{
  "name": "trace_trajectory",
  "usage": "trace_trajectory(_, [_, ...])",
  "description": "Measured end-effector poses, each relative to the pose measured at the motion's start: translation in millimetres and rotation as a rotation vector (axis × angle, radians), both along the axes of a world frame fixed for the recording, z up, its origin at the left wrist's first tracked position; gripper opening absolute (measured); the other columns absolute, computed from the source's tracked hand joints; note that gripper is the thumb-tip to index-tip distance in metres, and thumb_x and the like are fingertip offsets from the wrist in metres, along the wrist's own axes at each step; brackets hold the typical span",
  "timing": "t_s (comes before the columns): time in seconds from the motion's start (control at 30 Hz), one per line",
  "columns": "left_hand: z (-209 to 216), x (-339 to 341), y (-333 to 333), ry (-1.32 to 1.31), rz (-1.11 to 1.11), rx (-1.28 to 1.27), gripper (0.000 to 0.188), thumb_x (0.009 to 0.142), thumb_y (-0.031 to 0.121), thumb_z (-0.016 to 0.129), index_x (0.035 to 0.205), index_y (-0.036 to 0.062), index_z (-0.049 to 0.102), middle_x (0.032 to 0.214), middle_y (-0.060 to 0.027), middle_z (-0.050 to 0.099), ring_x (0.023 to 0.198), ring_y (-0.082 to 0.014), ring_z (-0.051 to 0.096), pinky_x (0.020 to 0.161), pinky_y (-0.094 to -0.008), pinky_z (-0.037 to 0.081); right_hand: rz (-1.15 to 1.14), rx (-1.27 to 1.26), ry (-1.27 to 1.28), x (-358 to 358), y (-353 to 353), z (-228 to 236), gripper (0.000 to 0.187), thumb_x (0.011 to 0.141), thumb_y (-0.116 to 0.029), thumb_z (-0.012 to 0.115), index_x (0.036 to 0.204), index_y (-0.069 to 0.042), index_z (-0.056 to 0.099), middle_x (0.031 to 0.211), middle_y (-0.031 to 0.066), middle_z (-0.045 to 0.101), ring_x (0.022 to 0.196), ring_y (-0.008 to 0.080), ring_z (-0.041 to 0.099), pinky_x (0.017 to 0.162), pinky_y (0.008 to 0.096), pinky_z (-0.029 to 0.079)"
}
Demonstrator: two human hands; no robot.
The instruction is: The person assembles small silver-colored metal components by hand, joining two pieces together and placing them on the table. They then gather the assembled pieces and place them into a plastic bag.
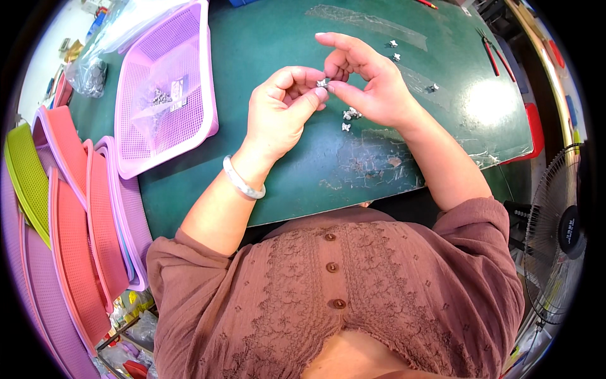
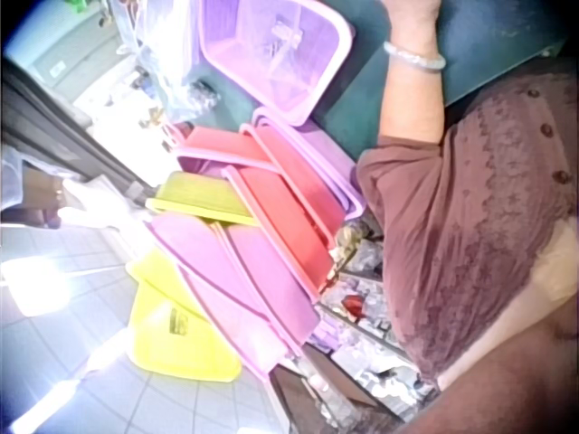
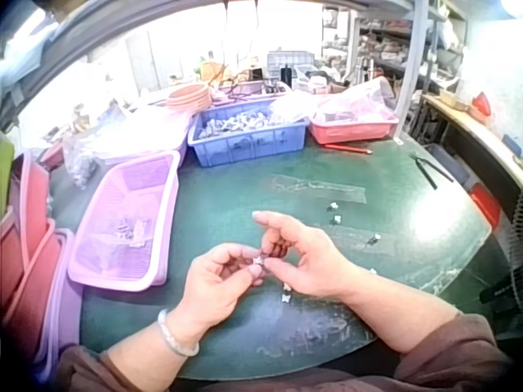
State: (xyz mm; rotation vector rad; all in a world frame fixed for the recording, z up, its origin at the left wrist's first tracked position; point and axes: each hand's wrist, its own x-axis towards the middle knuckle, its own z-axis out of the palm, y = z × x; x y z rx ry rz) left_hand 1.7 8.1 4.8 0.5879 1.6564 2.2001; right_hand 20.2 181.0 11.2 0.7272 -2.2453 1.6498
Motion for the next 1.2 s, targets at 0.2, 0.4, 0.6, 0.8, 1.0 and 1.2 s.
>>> trace_trajectory(0.2, [-2,-1,-1,0.019,-0.003,-0.025,0.017,0.080,-0.003,0.059,0.096,-0.0008,0.055,0.087,-0.0049,0.059,0.079,-0.0116,0.058,0.070,-0.0246,0.050,-0.023,0.015,0.024,-1,1,0,0.055,0.073,0.008,0.056,0.125,-0.005,0.043,0.079,0.0024,0.054,0.072,0.0096,0.051,0.066,0.0234,0.043])
trace_trajectory(0.4, [-4,-4,-2,-0.030,-0.026,-0.012,0.018,0.079,-0.004,0.059,0.097,-0.0011,0.055,0.089,-0.0064,0.058,0.081,-0.0148,0.060,0.072,-0.0262,0.050,-0.003,0.133,-0.075,-4,13,4,0.049,0.075,0.008,0.052,0.122,-0.004,0.044,0.081,0.0018,0.053,0.075,0.0096,0.051,0.069,0.0232,0.043])
trace_trajectory(0.6, [-4,-5,-3,-0.083,-0.039,0.022,0.018,0.079,-0.003,0.060,0.095,-0.0003,0.055,0.088,-0.0056,0.058,0.078,-0.0124,0.058,0.070,-0.0245,0.049,0.122,0.381,-0.245,-3,25,14,0.050,0.070,0.002,0.059,0.118,-0.004,0.045,0.078,0.0025,0.055,0.073,0.0119,0.052,0.067,0.0255,0.043])
trace_trajectory(0.8, [-4,-6,-4,-0.109,-0.052,0.007,0.018,0.078,-0.001,0.061,0.095,0.0010,0.055,0.088,-0.0053,0.058,0.078,-0.0119,0.057,0.069,-0.0241,0.048,0.215,0.599,-0.213,1,26,18,0.058,0.063,-0.001,0.065,0.117,-0.005,0.045,0.077,0.0055,0.056,0.072,0.0215,0.055,0.065,0.0321,0.044])
trace_trajectory(1.0, [-2,-8,-4,-0.226,-0.073,0.039,0.015,0.079,-0.001,0.057,0.094,0.0002,0.055,0.087,-0.0065,0.059,0.077,-0.0134,0.058,0.069,-0.0248,0.049,0.202,0.692,-0.170,2,21,15,0.056,0.063,0.001,0.062,0.116,-0.006,0.045,0.076,0.0063,0.055,0.074,0.0258,0.054,0.066,0.0348,0.043])
trace_trajectory(1.2, [-5,-13,-8,-0.442,-0.112,0.169,0.012,0.079,-0.003,0.049,0.090,0.0005,0.054,0.084,-0.0085,0.059,0.075,-0.0164,0.059,0.069,-0.0263,0.049,0.164,0.726,-0.117,3,19,9,0.053,0.064,0.002,0.059,0.115,-0.007,0.047,0.075,0.0051,0.055,0.079,0.0250,0.054,0.071,0.0353,0.042])
